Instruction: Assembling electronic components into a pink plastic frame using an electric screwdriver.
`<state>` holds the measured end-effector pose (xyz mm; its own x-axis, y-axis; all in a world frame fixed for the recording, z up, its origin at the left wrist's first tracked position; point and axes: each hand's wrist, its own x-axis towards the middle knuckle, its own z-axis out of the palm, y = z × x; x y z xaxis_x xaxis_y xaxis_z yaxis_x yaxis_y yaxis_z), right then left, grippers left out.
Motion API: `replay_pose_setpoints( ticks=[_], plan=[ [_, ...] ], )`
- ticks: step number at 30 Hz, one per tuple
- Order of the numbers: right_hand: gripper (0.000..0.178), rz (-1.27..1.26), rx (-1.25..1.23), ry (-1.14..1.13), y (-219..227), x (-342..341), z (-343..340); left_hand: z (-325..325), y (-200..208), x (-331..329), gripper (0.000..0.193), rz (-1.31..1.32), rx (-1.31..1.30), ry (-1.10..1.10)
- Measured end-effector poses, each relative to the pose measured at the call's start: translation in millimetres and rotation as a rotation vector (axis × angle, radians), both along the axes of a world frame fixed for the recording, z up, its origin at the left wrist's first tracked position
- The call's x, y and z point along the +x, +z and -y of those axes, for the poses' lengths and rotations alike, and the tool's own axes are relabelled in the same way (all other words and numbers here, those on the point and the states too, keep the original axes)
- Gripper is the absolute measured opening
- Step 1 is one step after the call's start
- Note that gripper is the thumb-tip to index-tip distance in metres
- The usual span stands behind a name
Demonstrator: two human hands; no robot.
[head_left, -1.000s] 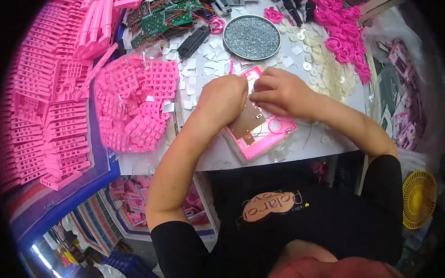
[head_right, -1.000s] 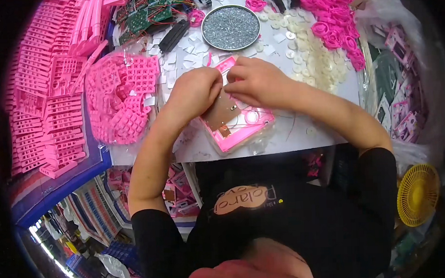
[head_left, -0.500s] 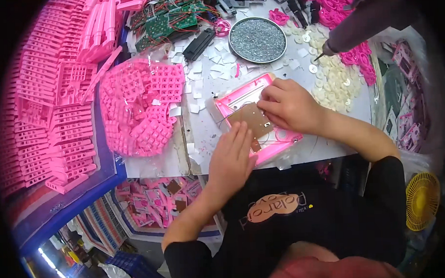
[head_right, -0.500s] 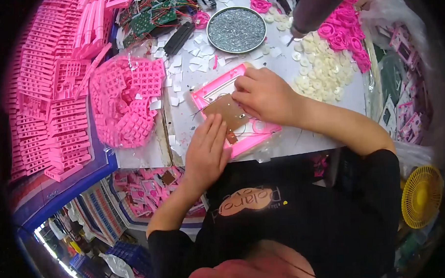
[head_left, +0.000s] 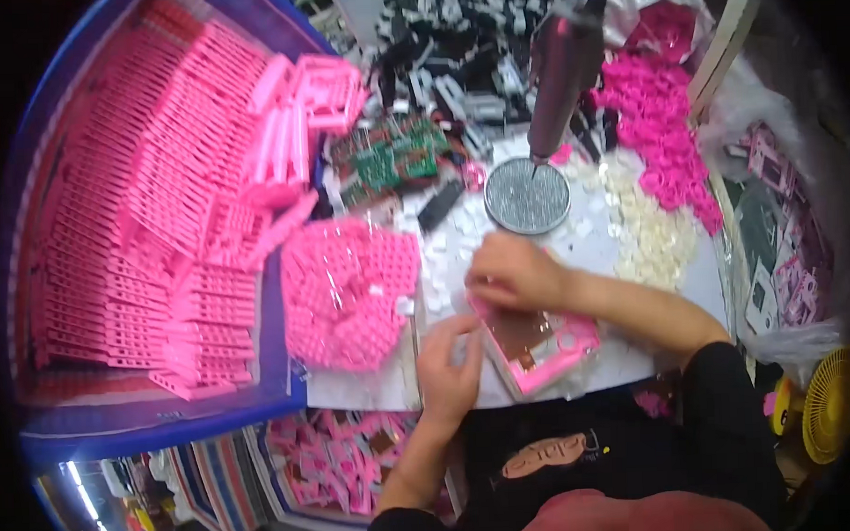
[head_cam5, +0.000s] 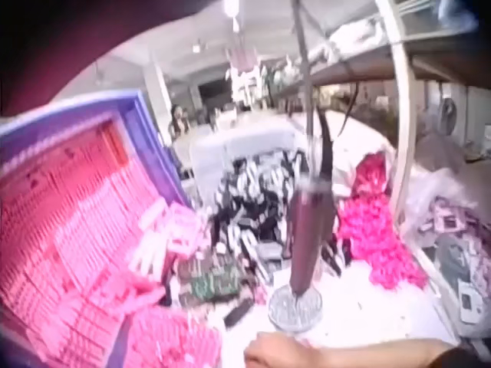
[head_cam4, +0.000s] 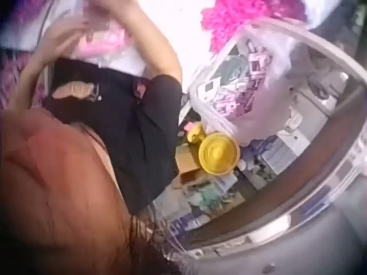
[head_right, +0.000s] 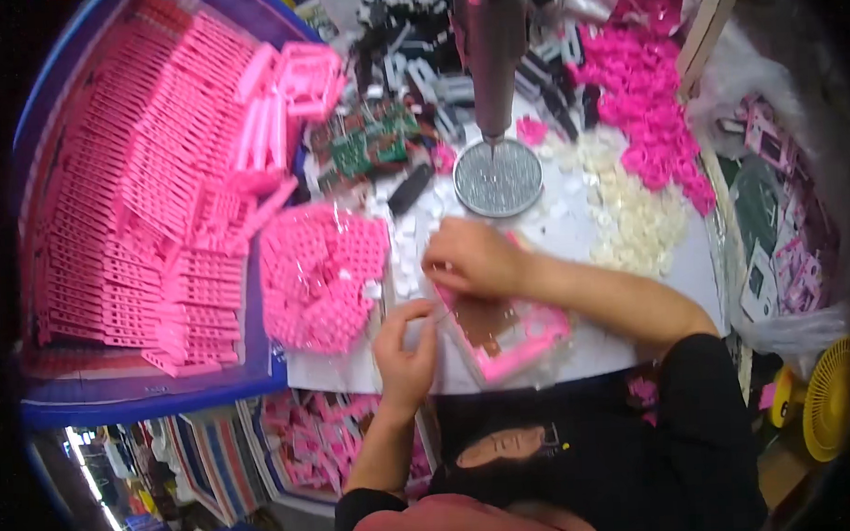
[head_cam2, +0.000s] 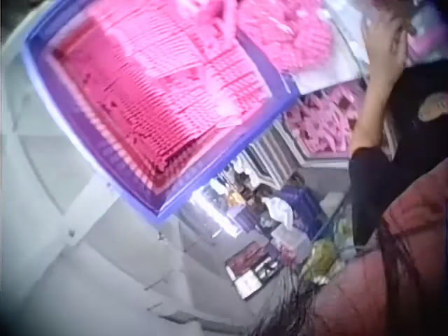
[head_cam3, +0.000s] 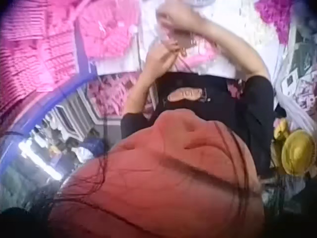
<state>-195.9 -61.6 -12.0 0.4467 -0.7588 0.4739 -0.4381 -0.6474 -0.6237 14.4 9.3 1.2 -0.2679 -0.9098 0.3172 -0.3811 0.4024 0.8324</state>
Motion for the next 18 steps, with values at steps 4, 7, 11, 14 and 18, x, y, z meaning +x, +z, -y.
replay_pose_setpoints(
  ticks=[4,7,11,14,18],
  plan=[
    [0.01,0.095,-0.013,-0.05,6,-6,-32,34,-1,-15,0.018,0.11,-0.027,-0.022],
    [0.01,0.139,0.061,-0.104,3,-12,-43,38,-15,-18,0.018,0.135,0.031,-0.152],
    [0.013,0.126,0.078,-0.166,-5,-24,-49,31,-22,-25,0.014,0.114,0.117,-0.106],
    [0.012,0.106,0.119,-0.185,-10,-30,-53,28,-28,-33,0.012,0.209,-0.066,-0.081],
    [0.014,0.109,0.223,-0.114,2,-30,-55,26,-21,-34,0.007,0.233,-0.225,-0.057]
  ],
)
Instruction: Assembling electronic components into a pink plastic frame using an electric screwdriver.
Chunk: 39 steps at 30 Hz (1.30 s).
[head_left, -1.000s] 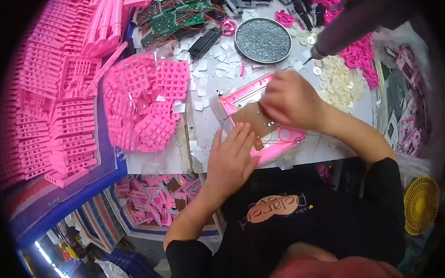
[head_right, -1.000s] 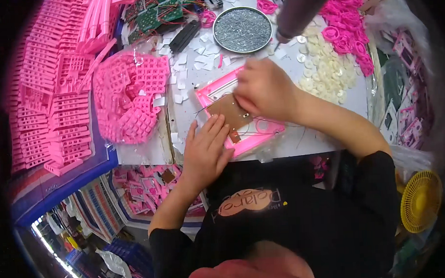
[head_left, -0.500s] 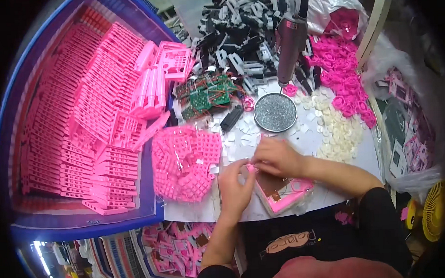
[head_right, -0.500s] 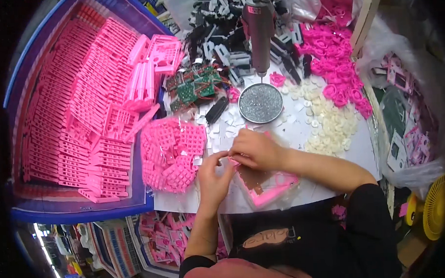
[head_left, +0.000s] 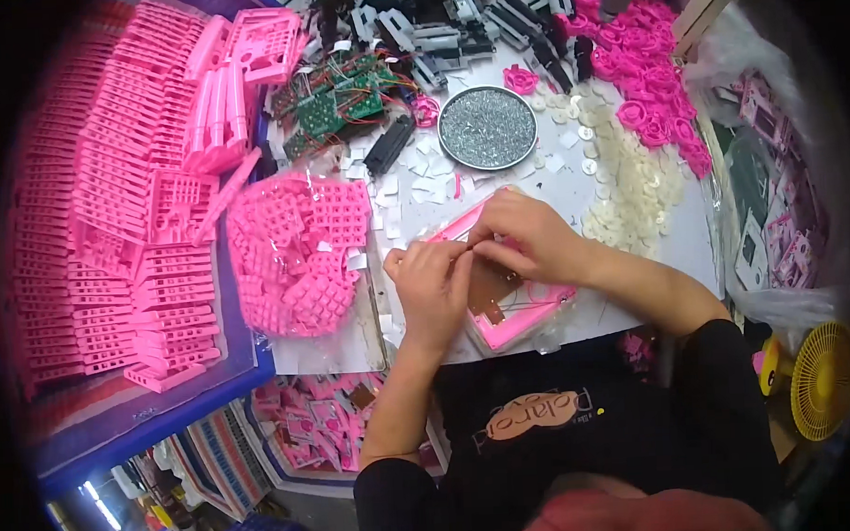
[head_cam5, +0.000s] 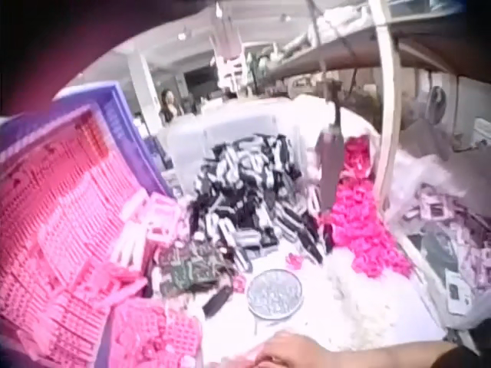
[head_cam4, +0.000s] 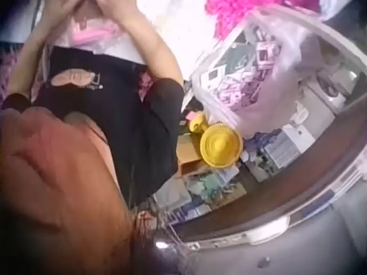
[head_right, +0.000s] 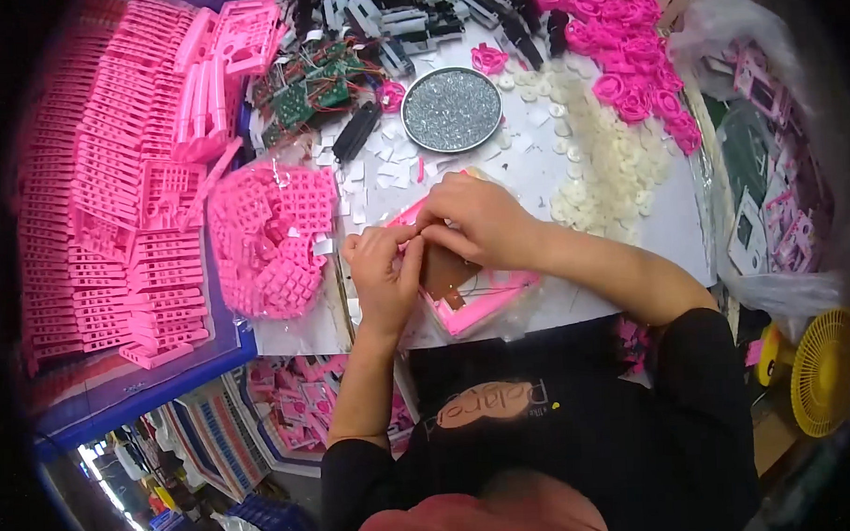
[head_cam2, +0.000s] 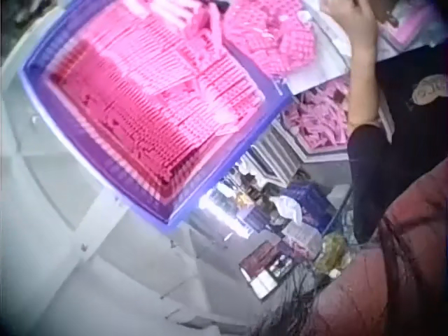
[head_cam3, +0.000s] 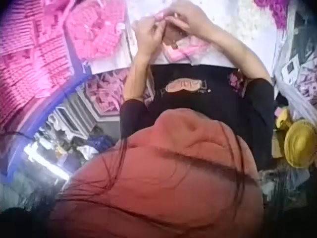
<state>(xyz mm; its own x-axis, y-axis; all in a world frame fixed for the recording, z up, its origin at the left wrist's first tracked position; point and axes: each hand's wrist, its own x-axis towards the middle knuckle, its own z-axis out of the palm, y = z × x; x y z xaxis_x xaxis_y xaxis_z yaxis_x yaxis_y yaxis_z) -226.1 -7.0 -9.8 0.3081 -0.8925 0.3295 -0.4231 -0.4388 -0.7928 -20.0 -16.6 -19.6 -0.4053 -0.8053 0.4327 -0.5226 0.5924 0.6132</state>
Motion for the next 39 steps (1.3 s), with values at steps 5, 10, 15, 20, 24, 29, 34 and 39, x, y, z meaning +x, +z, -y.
replay_pose_setpoints(
  ticks=[5,10,15,20,24,29,34,39],
  plan=[
    [0.02,0.131,0.252,0.098,0,-7,-2,-3,-6,2,0.011,-0.008,-0.081,-0.009],
    [0.031,-0.055,-0.044,0.007,13,-22,-12,-1,-6,5,0.016,0.01,-0.127,-0.023],
    [0.031,-0.092,-0.141,0.004,12,-12,-22,-1,-8,6,0.019,0.018,-0.13,-0.049],
    [0.022,-0.048,-0.102,0.034,5,-10,-14,-1,-12,7,0.025,0.038,-0.167,-0.08],
    [0.018,-0.037,0.014,0.093,9,-14,-8,0,-10,5,0.022,0.022,-0.173,-0.112],
    [0.013,-0.047,0.152,0.15,9,-15,-2,2,-8,7,0.02,0.028,-0.167,-0.139],
    [0.013,-0.068,0.221,0.254,14,-23,7,5,-9,7,0.022,0.043,-0.179,-0.19],
    [0.012,-0.016,0.533,0.299,18,-26,13,6,-11,9,0.02,0.057,-0.153,-0.228]
  ],
)
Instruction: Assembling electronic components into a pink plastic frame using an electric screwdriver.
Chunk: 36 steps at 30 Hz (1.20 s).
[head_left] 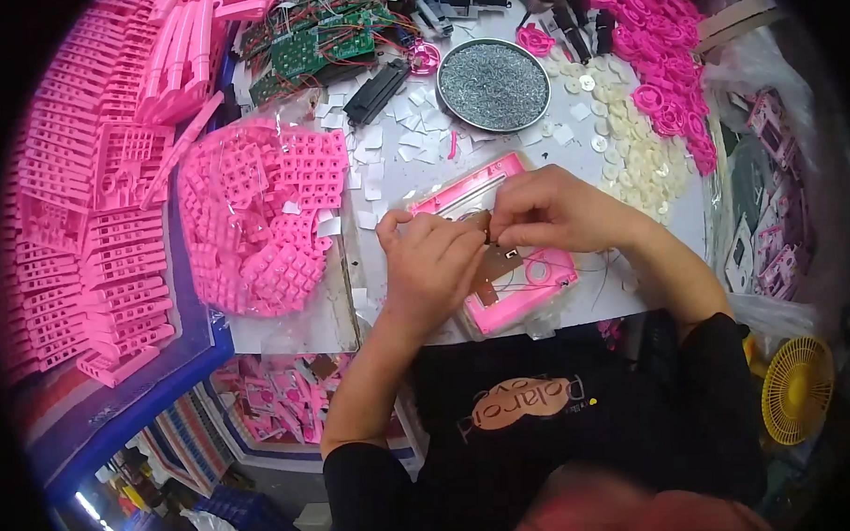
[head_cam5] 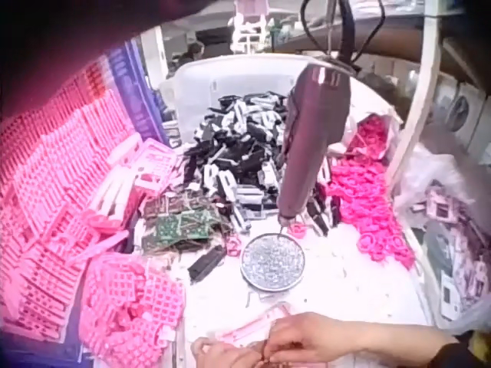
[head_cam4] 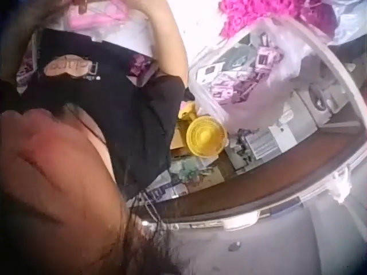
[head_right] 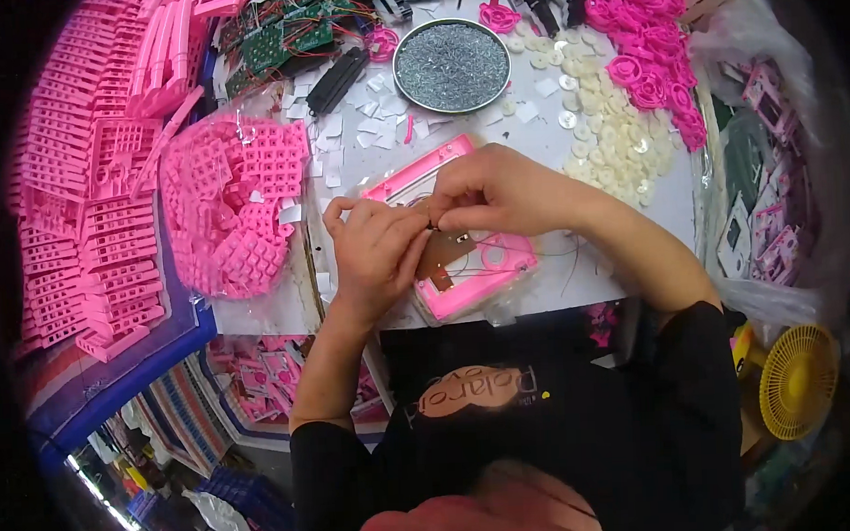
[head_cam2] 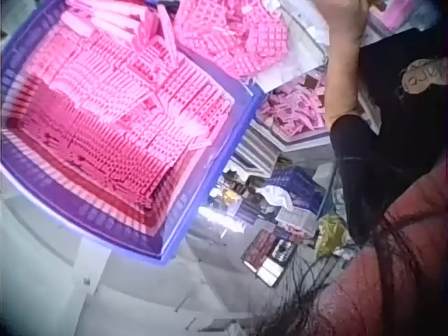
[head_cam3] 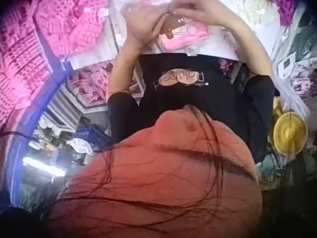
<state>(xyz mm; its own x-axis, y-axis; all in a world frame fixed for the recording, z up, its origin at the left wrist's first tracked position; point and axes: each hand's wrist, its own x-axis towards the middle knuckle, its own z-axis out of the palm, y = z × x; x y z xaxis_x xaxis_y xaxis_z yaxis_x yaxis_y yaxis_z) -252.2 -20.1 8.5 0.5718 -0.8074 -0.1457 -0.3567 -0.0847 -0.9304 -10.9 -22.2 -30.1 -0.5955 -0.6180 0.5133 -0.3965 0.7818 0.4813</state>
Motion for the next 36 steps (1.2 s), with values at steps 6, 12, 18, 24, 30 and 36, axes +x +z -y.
replay_pose_setpoints(
  ticks=[6,12,18,24,30,36],
  plan=[
    [0.013,-0.006,0.029,-0.004,3,2,3,1,-1,0,0.018,0.006,0.019,-0.01],
    [0.012,-0.002,-0.446,0.052,-10,4,3,2,1,-2,0.016,0.007,0.048,0.017],
    [0.014,0.023,-0.49,0.058,-13,-1,4,0,1,-3,0.016,-0.008,0.055,0.055],
    [0.022,0.044,-0.449,-0.114,-6,-1,-9,2,2,-3,0.016,-0.027,0.054,0.081],
    [0.031,-0.041,-0.642,-0.179,-15,9,-25,2,3,-5,0.016,-0.043,0.063,0.075],
    [0.027,0.023,-0.535,-0.232,-11,9,-25,3,4,-3,0.017,-0.053,0.05,0.081]
  ],
)
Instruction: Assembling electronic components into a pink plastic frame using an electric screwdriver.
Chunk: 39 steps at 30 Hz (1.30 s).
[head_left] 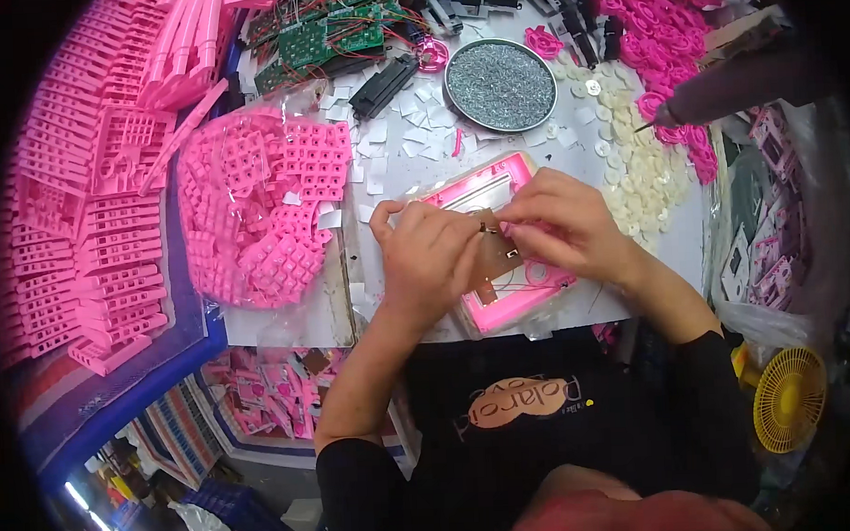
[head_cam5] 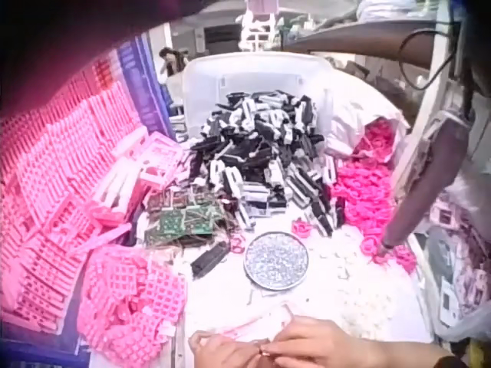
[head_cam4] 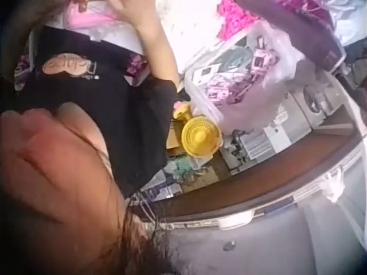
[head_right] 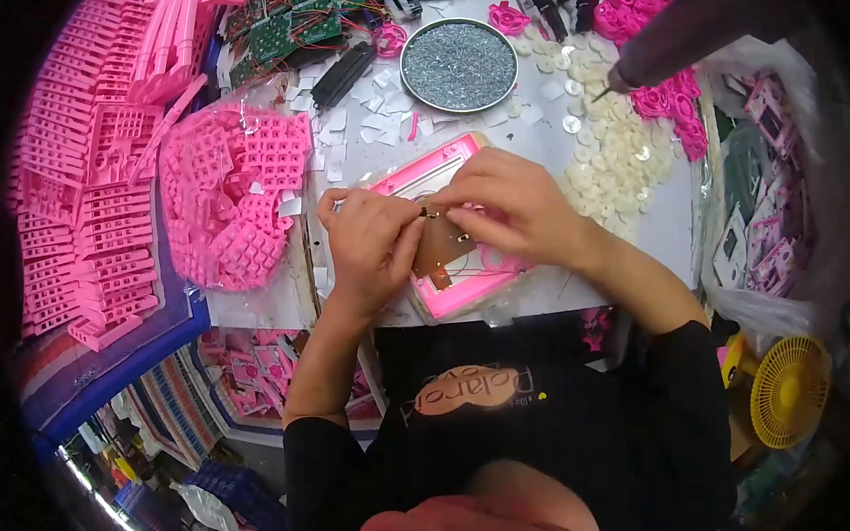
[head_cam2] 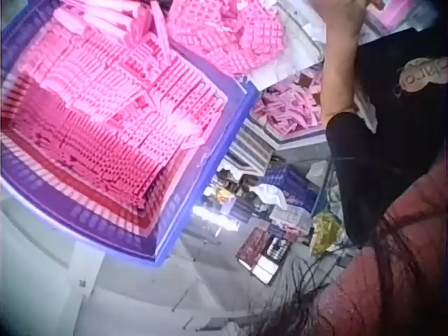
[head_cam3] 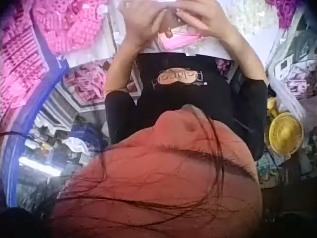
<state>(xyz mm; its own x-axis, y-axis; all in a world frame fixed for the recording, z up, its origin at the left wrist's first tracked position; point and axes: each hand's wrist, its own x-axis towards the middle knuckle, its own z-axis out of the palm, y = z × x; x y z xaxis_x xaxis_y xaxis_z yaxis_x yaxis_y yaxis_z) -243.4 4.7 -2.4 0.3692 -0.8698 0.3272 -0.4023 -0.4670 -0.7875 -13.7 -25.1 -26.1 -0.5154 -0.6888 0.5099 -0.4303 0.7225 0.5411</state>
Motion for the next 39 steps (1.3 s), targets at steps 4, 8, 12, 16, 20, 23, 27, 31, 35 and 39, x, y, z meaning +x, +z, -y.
replay_pose_setpoints(
  ticks=[4,8,12,16,20,23,27,31,35,39],
  plan=[
    [0.025,0.032,0.088,0.059,-2,0,6,-1,1,-2,0.018,-0.013,-0.011,0.003],
    [0.026,-0.033,0.052,0.007,-1,1,4,-1,1,0,0.019,-0.017,-0.02,0.014],
    [0.032,-0.105,-0.102,-0.042,-5,5,-7,-1,-2,1,0.02,-0.011,-0.032,0.014],
    [0.043,-0.235,-0.149,-0.002,-2,7,-11,-2,-9,3,0.021,-0.002,-0.053,-0.003],
    [0.05,-0.392,-0.087,-0.018,7,13,-13,-4,-6,3,0.019,0.021,-0.073,-0.033],
    [0.052,-0.365,-0.11,-0.021,11,7,-5,-5,-4,3,0.018,0.032,-0.081,-0.06],
    [0.053,-0.285,-0.097,-0.012,17,-5,-5,-6,-5,6,0.018,0.033,-0.06,-0.02],
    [0.048,-0.174,0.004,0.028,19,3,-12,-5,-6,2,0.017,0.03,-0.065,-0.01],
    [0.035,-0.109,0.112,0.199,12,-14,-15,-7,-6,3,0.015,0.067,-0.016,0.053],
    [0.031,-0.066,0.117,-0.004,13,-12,-12,-7,-3,2,0.014,0.078,-0.019,0.062]
  ],
)
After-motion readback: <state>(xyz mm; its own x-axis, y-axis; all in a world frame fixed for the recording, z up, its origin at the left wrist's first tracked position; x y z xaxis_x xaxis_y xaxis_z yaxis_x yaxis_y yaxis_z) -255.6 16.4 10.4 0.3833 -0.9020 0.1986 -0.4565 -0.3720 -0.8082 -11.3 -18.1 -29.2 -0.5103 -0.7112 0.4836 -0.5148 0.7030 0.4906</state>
